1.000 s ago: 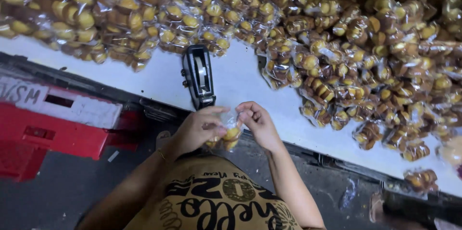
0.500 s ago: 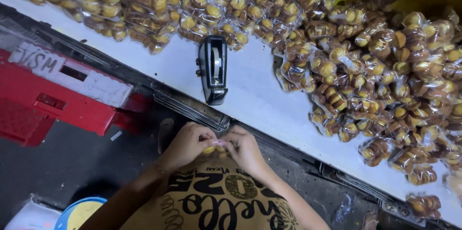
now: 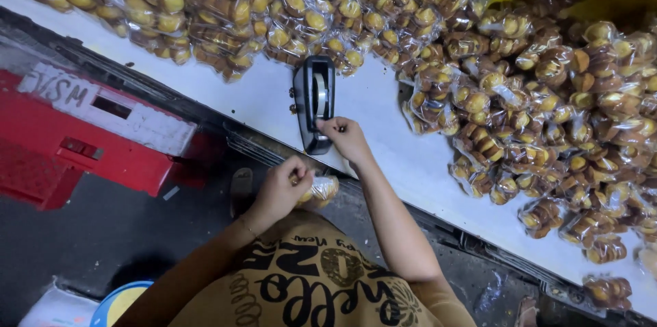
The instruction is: Sealing individual plastic bags of bread rolls using a manual tape sealer at a packaging station.
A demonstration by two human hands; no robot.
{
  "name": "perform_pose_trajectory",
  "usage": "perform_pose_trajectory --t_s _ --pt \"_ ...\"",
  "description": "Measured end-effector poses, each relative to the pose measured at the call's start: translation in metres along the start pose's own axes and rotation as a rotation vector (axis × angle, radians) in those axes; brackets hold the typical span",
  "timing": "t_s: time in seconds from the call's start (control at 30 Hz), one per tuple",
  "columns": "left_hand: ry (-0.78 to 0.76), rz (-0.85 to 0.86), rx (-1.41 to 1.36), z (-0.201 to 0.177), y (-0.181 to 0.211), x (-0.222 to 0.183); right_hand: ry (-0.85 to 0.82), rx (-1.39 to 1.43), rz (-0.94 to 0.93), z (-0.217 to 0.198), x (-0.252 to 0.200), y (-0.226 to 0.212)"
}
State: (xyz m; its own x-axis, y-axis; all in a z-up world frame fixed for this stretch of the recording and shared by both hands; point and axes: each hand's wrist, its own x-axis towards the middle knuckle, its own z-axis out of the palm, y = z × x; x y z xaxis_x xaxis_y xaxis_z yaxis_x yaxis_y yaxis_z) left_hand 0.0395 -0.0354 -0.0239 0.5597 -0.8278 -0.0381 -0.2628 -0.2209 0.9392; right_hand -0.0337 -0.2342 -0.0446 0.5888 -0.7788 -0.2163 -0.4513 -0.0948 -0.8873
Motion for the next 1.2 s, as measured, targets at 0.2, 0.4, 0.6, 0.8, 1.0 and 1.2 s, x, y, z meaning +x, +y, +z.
perform_pose_trajectory --t_s 0.2,0.4,0.6,0.8,1.0,1.2 --pt "-0.036 0.066 0.070 -0.026 -0.001 0.023 0.012 -0.177 0.094 -0.024 -0.065 -0.056" --pt "-0.103 0.090 0.183 -0.053 0.032 0.055 0.055 0.202 -0.244 -0.023 -0.093 -0.055" --pt "0.133 1.219 0.336 -0.039 0.062 0.079 0.299 0.145 -0.129 -0.005 -0.099 -0.102" --pt "-0.478 0.344 -0.167 -0.059 0.087 0.148 0.370 0.054 -0.181 0.014 -0.112 -0.140" --pt "0.377 0.636 1.351 -0.082 0.022 0.364 0.198 0.279 0.284 -0.052 -0.118 -0.121" --pt "-0.038 1.011 0.671 -0.097 0.087 0.325 1.020 0.740 -0.497 -0.116 -0.093 -0.101"
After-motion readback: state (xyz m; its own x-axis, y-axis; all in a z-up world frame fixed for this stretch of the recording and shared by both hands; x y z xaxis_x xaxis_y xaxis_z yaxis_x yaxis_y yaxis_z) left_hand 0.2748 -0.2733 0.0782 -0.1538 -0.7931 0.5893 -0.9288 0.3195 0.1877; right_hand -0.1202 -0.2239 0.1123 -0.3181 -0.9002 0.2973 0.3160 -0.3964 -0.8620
